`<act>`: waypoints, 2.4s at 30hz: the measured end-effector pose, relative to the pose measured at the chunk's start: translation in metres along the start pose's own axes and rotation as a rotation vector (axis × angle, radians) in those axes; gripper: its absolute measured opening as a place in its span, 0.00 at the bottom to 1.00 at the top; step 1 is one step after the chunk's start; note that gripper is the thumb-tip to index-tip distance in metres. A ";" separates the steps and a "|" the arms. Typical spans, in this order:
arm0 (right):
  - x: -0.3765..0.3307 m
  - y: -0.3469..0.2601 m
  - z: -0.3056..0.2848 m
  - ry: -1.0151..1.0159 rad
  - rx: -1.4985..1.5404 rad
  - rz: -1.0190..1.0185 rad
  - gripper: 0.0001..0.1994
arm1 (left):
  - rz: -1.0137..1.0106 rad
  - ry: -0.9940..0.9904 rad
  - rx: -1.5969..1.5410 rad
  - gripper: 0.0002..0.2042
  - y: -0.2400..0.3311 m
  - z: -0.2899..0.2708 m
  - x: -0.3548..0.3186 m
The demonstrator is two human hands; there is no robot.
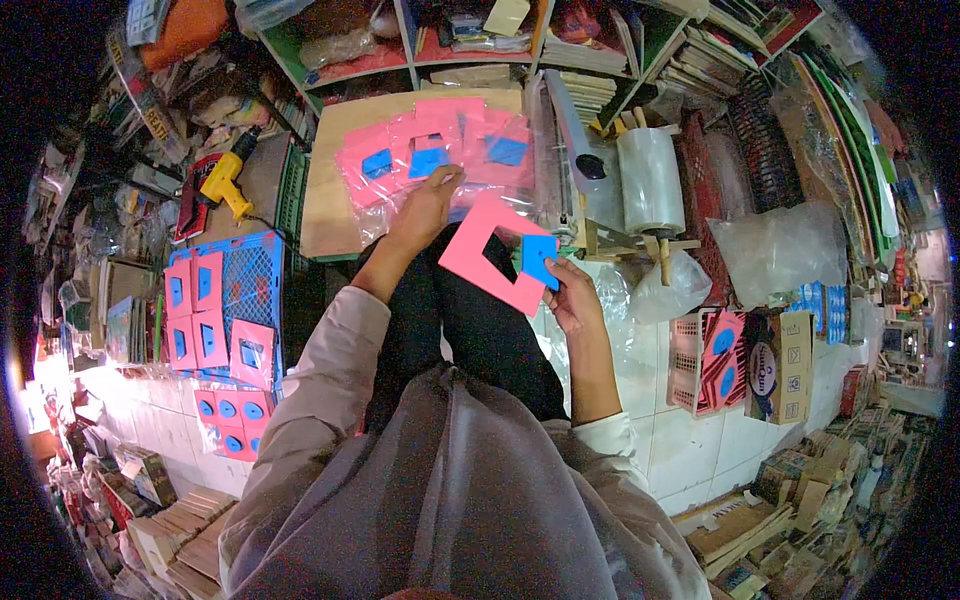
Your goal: Package pink and blue cardboard pieces into plastic bags and seal them using an impulse sealer.
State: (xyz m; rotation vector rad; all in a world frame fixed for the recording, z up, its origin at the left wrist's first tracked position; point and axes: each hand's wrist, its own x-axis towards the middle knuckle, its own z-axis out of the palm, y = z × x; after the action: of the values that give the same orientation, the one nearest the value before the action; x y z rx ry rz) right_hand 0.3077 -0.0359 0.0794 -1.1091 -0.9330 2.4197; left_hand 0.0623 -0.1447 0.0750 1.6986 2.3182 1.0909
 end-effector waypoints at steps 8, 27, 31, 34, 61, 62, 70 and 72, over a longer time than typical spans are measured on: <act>0.079 -0.004 0.006 0.103 0.246 -0.178 0.07 | 0.009 -0.011 -0.045 0.24 0.023 -0.013 0.007; 0.162 0.011 0.113 0.127 0.181 -0.264 0.08 | -0.846 0.181 -1.140 0.27 -0.047 -0.009 0.049; 0.162 0.011 0.125 0.098 0.218 -0.298 0.07 | -0.813 0.099 -1.187 0.23 -0.052 0.020 0.053; 0.169 0.008 0.129 0.135 0.166 -0.283 0.06 | -0.897 0.064 -1.153 0.20 -0.058 0.035 0.056; 0.199 -0.020 -0.136 0.687 -0.150 -0.192 0.17 | -0.821 0.129 -1.243 0.27 -0.096 0.016 0.072; 0.216 -0.016 -0.138 0.702 -0.036 -0.236 0.17 | -0.795 0.177 -1.261 0.26 -0.095 0.018 0.073; 0.180 -0.074 -0.179 0.575 0.249 -0.596 0.22 | -0.745 0.216 -1.184 0.33 -0.063 0.059 0.092; 0.165 -0.073 -0.186 0.678 0.100 -0.588 0.17 | -0.739 0.230 -1.157 0.36 -0.049 0.078 0.096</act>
State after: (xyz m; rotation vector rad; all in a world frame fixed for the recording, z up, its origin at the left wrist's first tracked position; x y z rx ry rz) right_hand 0.3435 0.1844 -0.0526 -1.2665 -0.7482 1.4570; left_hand 0.0194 -0.0303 0.0216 0.2879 1.4972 1.8568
